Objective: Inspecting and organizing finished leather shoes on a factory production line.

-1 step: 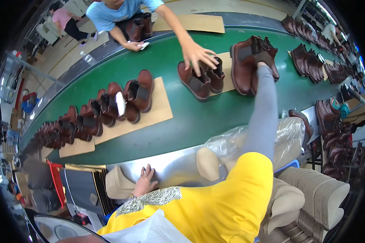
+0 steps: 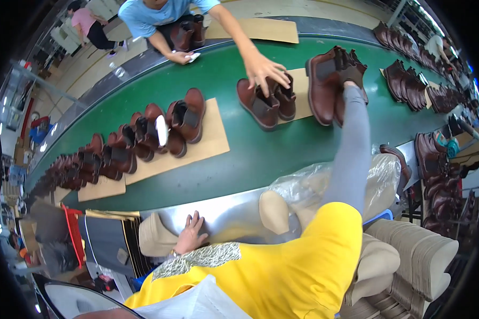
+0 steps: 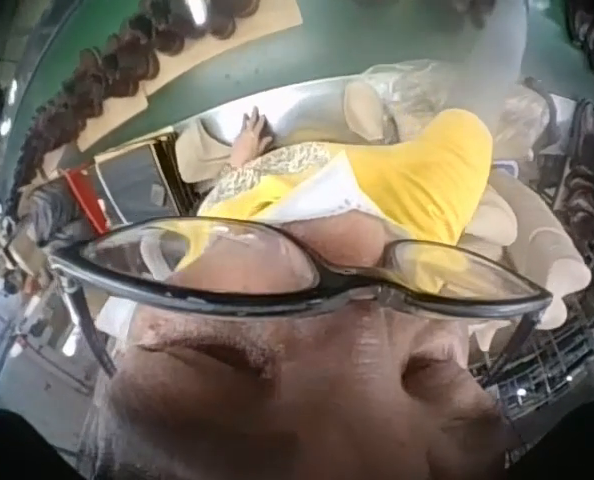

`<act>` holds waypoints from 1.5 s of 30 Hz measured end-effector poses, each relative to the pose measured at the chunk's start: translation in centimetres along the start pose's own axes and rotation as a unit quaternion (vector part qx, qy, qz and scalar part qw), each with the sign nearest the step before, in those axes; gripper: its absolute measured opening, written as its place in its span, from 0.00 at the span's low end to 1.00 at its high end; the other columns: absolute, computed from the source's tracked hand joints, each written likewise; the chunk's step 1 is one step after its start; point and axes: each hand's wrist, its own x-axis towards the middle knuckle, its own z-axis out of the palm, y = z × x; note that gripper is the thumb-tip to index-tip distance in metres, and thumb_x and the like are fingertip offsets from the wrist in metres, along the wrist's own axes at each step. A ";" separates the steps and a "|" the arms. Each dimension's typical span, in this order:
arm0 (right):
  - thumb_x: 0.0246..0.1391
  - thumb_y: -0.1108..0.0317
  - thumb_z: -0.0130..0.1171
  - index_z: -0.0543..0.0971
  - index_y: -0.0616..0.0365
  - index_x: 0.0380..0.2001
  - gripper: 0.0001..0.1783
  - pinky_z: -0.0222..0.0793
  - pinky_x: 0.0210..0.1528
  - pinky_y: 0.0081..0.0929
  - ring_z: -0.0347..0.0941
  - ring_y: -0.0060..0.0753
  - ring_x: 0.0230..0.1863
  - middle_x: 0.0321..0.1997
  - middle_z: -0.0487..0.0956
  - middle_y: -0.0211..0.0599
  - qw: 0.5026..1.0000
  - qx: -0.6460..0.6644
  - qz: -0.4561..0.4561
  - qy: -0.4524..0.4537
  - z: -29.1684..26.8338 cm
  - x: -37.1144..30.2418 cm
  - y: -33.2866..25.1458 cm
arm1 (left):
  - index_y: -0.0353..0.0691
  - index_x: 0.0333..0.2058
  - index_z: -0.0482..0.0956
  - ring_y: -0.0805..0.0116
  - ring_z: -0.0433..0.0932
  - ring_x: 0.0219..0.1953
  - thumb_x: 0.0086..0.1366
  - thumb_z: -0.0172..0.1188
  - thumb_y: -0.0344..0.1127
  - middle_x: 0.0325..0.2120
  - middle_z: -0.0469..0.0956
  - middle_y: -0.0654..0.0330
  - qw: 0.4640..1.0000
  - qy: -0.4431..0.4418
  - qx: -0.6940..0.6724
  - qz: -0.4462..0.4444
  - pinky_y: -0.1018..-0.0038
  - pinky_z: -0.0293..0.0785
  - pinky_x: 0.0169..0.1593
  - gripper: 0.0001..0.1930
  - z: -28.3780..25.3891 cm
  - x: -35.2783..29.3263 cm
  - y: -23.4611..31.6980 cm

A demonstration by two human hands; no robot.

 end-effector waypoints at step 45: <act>0.49 0.65 0.56 0.79 0.54 0.36 0.11 0.70 0.43 0.36 0.75 0.46 0.41 0.40 0.77 0.40 0.848 0.304 -0.421 -0.102 0.1 -62.0 -14.4 | 0.37 0.36 0.80 0.53 0.74 0.36 0.57 0.58 0.30 0.32 0.77 0.54 0.925 0.280 -0.087 0.243 0.63 0.70 0.41 0.08 -6.7 -3.4 -0.5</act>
